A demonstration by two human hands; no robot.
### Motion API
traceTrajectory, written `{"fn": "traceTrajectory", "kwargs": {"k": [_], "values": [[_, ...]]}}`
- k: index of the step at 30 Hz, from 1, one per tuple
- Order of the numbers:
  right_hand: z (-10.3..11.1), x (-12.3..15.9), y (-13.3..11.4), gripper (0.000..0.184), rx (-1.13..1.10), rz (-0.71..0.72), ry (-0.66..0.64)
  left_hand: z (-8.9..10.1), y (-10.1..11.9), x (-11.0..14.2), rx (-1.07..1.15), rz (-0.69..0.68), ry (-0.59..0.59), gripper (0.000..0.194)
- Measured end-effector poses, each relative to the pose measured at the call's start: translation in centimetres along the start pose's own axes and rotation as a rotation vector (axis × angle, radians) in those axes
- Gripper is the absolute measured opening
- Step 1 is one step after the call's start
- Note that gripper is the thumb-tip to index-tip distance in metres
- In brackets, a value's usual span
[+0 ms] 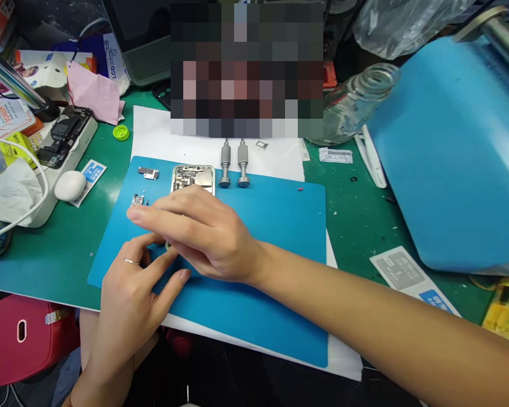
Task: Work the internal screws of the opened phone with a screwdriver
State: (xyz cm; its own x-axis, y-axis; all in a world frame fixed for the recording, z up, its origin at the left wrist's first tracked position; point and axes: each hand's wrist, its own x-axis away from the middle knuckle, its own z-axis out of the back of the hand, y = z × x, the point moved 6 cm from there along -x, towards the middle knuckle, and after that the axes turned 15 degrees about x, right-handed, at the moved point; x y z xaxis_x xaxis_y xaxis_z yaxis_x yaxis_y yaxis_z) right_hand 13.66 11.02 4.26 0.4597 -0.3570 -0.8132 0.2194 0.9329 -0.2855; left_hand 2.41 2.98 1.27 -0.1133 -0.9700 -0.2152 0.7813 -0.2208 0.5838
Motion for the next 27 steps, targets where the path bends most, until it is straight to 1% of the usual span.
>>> {"fn": "traceTrajectory", "kwargs": {"k": [3, 7, 9, 12, 17, 22, 25, 27], "values": [[-0.09, -0.05, -0.07, 0.041, 0.002, 0.003, -0.02, -0.07, 0.04, 0.07, -0.011, -0.006, -0.001, 0.03], [0.19, -0.08, 0.1, 0.035, 0.133, -0.038, -0.015, -0.13, -0.01, 0.21, -0.018, -0.001, -0.017, 0.032], [0.19, -0.1, 0.01, 0.036, 0.119, -0.025, -0.02, -0.14, -0.05, 0.28, -0.014, 0.002, -0.025, 0.033], [0.0, -0.1, -0.34, 0.038, 0.057, 0.031, -0.034, -0.16, -0.05, 0.39, -0.018, -0.006, -0.032, 0.034], [0.0, -0.2, -0.16, 0.024, 0.148, 0.014, -0.021, -0.26, -0.15, 0.5, -0.036, -0.017, -0.03, 0.036], [-0.19, -0.31, -0.77, 0.027, 0.024, 0.095, -0.032, -0.15, -0.14, 0.51, -0.051, -0.038, -0.017, 0.033], [-0.17, -0.22, -0.57, 0.024, 0.097, 0.051, -0.027, -0.13, -0.09, 0.55, -0.049, -0.04, -0.017, 0.032], [-0.11, -0.19, -0.44, 0.027, 0.113, 0.033, -0.024, -0.14, -0.08, 0.54, -0.05, -0.037, -0.015, 0.032]]}}
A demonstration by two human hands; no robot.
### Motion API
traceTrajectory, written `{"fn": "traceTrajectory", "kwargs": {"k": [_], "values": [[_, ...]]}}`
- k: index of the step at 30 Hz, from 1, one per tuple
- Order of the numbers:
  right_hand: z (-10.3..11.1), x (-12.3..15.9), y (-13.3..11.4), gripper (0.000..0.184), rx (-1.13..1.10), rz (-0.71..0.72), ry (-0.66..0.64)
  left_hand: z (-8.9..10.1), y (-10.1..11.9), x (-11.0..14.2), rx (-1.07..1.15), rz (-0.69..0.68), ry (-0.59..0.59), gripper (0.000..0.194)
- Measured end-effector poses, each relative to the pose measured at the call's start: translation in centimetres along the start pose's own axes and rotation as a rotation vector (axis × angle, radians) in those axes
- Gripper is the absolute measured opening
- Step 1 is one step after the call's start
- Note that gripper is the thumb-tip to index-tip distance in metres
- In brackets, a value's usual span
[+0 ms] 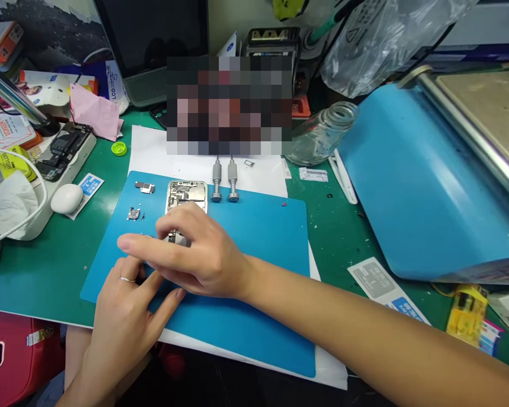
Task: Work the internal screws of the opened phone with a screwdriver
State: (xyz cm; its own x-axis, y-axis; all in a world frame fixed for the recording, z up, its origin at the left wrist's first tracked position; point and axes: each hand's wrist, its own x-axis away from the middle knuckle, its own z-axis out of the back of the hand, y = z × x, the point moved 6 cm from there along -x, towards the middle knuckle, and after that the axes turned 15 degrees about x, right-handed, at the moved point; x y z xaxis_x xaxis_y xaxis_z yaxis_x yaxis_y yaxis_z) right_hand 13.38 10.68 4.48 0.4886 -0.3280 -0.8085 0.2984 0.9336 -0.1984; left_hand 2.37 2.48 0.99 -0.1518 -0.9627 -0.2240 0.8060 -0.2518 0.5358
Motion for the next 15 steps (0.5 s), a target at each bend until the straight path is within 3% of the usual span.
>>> {"fn": "traceTrajectory", "kwargs": {"k": [8, 15], "values": [[-0.42, -0.22, -0.13, 0.029, -0.082, 0.019, -0.023, -0.02, -0.04, -0.14, 0.013, 0.001, 0.002, 0.029], [-0.67, 0.13, 0.2, 0.048, -0.265, -0.001, -0.016, -0.08, -0.16, 0.1, 0.007, 0.012, -0.008, 0.034]]}}
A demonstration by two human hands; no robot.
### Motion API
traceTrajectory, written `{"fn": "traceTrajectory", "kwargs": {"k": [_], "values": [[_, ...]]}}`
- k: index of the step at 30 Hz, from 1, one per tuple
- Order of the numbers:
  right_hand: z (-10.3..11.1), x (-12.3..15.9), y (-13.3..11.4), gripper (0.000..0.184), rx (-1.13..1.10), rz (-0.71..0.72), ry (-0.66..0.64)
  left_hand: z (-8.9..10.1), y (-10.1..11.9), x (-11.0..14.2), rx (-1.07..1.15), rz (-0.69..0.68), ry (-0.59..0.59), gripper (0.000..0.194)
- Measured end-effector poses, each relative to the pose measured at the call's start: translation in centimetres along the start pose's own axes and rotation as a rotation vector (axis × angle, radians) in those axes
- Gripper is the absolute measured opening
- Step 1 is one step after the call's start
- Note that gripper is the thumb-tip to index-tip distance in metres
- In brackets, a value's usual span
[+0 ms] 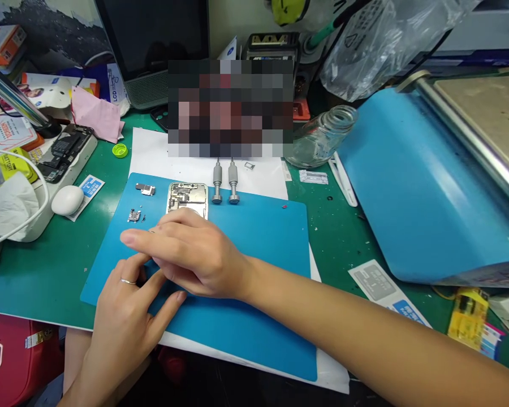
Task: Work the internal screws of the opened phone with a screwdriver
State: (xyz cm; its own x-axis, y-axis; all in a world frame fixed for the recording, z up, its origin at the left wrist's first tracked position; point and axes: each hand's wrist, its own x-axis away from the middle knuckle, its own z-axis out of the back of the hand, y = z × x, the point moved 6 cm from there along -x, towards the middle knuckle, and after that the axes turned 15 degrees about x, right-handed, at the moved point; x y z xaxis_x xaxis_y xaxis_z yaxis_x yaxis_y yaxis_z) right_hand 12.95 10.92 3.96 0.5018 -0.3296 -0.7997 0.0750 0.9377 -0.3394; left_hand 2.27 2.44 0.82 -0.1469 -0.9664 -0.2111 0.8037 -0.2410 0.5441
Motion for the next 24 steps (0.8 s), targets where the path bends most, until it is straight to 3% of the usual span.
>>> {"fn": "traceTrajectory", "kwargs": {"k": [14, 24], "values": [[-0.3, -0.2, -0.1, 0.043, -0.018, -0.032, -0.026, 0.0, 0.0, -0.1, 0.014, -0.005, 0.001, 0.034], [-0.4, -0.3, -1.0, 0.032, 0.073, 0.041, -0.029, 0.0, 0.1, -0.2, 0.01, -0.012, 0.01, 0.028]]}}
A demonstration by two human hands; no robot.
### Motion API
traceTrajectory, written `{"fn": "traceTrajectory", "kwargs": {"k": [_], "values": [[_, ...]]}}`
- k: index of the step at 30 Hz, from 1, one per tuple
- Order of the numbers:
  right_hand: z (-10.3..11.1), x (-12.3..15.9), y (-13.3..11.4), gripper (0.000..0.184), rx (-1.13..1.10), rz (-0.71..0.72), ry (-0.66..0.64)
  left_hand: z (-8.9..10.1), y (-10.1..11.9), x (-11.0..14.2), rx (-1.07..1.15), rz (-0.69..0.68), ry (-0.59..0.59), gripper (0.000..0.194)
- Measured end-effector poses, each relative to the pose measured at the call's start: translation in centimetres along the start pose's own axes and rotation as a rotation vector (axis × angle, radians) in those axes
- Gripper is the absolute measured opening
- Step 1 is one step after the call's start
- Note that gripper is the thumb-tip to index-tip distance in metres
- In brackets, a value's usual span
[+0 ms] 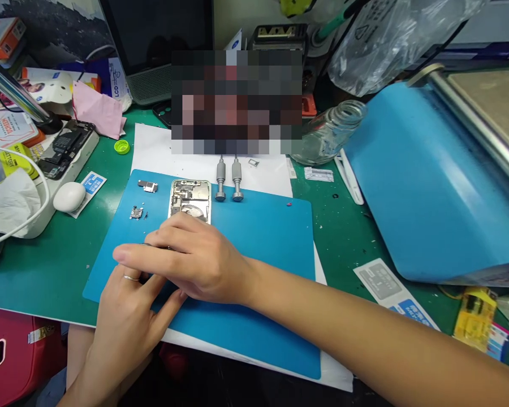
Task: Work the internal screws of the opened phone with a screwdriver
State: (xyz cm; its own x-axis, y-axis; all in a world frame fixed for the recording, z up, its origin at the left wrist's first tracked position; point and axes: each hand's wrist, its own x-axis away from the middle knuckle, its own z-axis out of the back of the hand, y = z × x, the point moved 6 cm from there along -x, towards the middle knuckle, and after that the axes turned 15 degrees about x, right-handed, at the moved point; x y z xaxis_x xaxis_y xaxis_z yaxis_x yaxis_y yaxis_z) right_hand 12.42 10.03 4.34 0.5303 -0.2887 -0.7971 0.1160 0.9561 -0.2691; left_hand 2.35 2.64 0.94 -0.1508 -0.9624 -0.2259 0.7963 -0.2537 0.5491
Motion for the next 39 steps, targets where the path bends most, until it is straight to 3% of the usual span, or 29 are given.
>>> {"fn": "traceTrajectory", "kwargs": {"k": [11, 16, 20, 25, 28, 30, 33, 39], "values": [[-0.2, 0.3, 0.2, 0.026, 0.072, 0.004, 0.003, -0.1, 0.0, 0.1, 0.032, 0.02, -0.009, 0.03], [0.1, 0.2, 0.1, 0.041, 0.086, 0.017, 0.033, -0.1, -0.1, 0.1, -0.002, 0.017, -0.005, 0.033], [0.9, 0.7, -0.1, 0.051, 0.153, 0.041, 0.18, -0.1, -0.2, -0.1, 0.004, -0.001, -0.012, 0.033], [1.4, 1.7, 0.2, 0.065, 0.363, 0.0, 0.241, 0.2, -0.5, 0.2, -0.03, -0.028, -0.006, 0.038], [2.4, 2.9, -0.2, 0.063, 0.421, -0.071, 0.123, 0.4, -0.6, 0.3, -0.052, -0.029, 0.001, 0.036], [3.4, 4.3, -0.6, 0.048, 0.497, -0.157, 0.004, 0.6, -0.6, 0.3, -0.06, -0.03, 0.007, 0.036], [4.9, 6.6, -1.8, 0.03, 0.571, -0.184, -0.076, 0.8, -0.5, 0.2, -0.066, -0.033, -0.004, 0.036], [4.6, 8.1, -1.0, 0.028, 0.701, -0.375, -0.203, 1.2, -0.6, 0.1, -0.07, -0.055, 0.007, 0.035]]}}
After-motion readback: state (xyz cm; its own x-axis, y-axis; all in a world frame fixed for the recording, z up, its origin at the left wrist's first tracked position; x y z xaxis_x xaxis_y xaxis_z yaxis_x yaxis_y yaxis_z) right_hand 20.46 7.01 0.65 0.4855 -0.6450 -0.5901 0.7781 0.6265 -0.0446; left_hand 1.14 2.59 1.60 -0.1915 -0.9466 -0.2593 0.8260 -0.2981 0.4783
